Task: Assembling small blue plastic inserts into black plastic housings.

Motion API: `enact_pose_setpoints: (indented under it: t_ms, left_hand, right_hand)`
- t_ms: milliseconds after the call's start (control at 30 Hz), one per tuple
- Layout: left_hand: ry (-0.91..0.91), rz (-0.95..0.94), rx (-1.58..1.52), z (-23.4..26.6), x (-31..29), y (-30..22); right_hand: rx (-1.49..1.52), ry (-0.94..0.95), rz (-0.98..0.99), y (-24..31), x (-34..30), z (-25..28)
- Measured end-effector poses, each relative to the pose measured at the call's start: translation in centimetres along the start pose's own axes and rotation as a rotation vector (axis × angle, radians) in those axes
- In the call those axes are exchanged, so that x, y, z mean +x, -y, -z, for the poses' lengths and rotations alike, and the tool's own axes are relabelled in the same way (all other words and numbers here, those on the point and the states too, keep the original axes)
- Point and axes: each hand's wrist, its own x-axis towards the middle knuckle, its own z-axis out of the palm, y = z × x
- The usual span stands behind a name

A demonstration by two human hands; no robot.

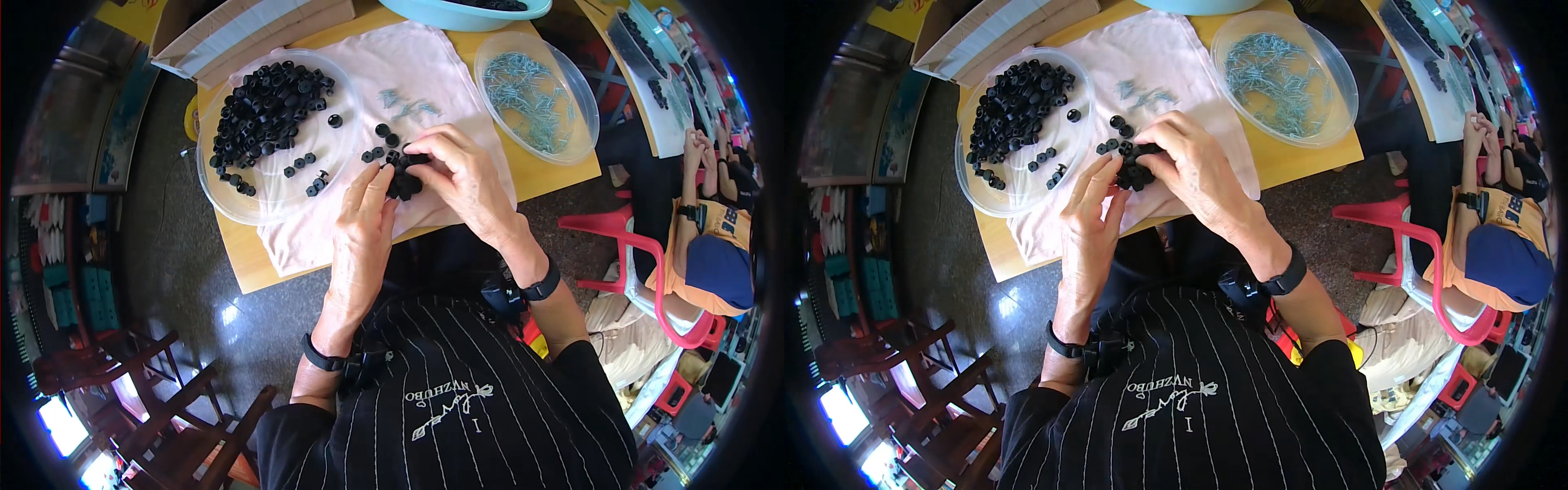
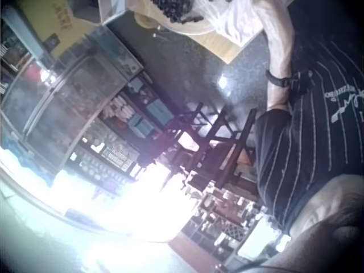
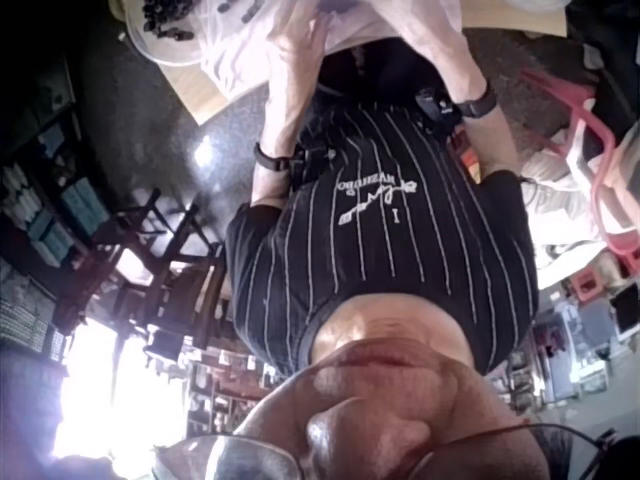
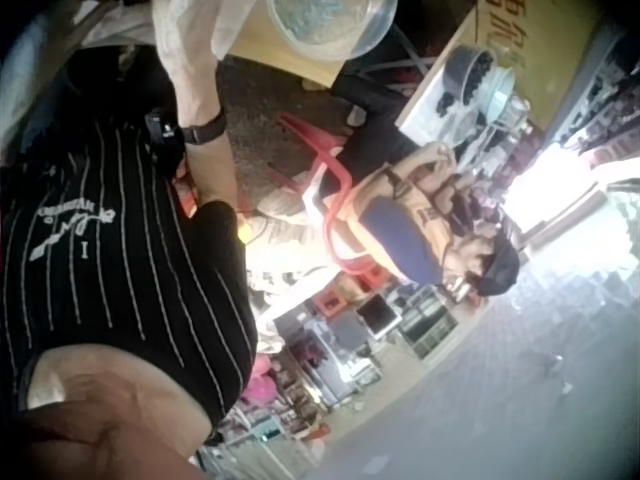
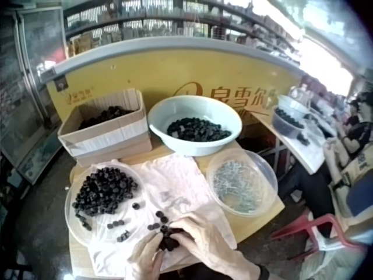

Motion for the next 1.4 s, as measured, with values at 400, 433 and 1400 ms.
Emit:
enact_pose_setpoints:
  t_ms: [400,433,1400]
  left_hand:
    - [-0.001,0.057,-0.065,1.1,-0.4,0.4]
    - [-0.034,0.026,0.0,1.4,-0.5,0.6]
    - [-0.04,-0.19,0.107,-0.8,7.5,-1.0]
  right_hand:
    - [-0.354,-0.075,0.171,1.6,1.3,-0.2]
    - [-0.381,-0.065,0.201,1.8,1.8,-0.9]
    - [-0.409,-0.171,-0.057,-0.4,-3.2,2.6]
